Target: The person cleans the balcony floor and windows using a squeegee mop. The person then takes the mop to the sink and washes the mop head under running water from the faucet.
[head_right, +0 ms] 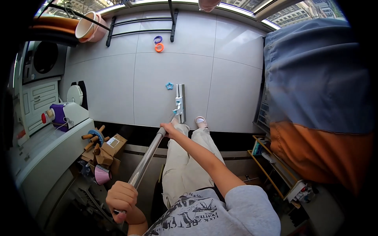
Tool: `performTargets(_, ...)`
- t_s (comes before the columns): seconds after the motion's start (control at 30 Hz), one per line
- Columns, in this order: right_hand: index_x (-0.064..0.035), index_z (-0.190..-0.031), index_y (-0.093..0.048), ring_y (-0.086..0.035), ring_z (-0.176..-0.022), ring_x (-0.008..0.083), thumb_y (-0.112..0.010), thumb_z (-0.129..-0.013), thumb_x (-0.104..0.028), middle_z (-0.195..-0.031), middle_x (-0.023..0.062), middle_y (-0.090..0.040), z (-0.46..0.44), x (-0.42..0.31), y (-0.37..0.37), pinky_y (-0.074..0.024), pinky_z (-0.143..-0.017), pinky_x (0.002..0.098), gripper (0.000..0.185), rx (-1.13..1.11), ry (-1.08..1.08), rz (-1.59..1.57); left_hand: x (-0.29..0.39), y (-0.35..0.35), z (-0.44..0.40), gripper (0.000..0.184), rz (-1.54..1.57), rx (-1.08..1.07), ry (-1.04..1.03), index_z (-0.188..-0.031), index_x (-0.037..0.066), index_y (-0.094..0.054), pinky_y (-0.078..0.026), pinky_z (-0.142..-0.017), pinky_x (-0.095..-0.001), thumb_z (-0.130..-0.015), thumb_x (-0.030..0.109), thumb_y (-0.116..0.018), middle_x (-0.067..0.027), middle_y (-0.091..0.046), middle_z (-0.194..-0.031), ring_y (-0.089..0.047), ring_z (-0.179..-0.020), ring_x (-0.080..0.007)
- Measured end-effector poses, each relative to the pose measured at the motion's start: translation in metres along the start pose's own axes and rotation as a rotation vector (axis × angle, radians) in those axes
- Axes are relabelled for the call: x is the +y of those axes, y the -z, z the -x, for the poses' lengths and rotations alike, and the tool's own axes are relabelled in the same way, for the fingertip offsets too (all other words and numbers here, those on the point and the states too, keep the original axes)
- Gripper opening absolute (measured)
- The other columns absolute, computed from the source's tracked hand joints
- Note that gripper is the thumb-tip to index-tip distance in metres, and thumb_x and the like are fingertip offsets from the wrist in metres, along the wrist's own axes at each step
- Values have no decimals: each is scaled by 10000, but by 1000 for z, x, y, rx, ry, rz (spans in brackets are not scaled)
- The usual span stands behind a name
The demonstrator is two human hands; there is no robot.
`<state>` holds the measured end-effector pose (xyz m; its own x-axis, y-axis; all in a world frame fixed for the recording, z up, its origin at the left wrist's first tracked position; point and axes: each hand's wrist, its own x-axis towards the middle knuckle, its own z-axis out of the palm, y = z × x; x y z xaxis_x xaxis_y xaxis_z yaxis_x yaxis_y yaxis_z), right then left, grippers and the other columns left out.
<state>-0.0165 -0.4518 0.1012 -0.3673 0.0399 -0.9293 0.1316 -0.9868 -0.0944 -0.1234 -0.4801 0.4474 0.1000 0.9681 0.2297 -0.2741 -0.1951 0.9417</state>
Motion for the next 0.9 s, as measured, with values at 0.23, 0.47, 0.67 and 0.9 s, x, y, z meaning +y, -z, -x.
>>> performTargets(0.23, -50, -888, -345, -488, -533, 192, -486, -672, -120, -661, 76, -419, 31, 8, 53, -453, -443, 319, 266, -80, 2, -121, -3, -60, -5, 205, -49, -188, 11, -455, 33, -376, -361, -406, -277, -631, 133, -408, -45, -335, -437, -379, -357, -210)
performTargets(0.47, -76, -1014, -235, -486, -679, 163, -468, -720, -248, -784, 61, -412, 91, 29, 3, -468, -547, 329, 414, -82, 49, 312, 77, -46, 43, 274, -86, -160, -132, -436, 53, -360, -376, -375, -251, -697, 56, -279, -48, -418, -451, -426, -360, -154)
performTargets(0.67, -55, -1070, -169, -529, -691, 217, -505, -709, -280, -846, 120, -435, 80, 52, -65, -481, -495, 339, 542, -126, 38, 521, 107, -39, 97, 308, -170, 204, -178, -417, 48, -367, -370, -350, -242, -715, 114, -407, -35, -376, -392, -402, -314, -126)
performTargets(0.9, -74, -1107, -293, -486, -515, 134, -477, -751, -354, -731, 78, -477, -29, 45, -74, -461, -465, 271, 488, -352, -14, 636, 58, -10, 148, 275, -223, 506, -72, -424, 31, -437, -415, -425, -236, -685, 117, -456, -38, -417, -398, -471, -375, -148)
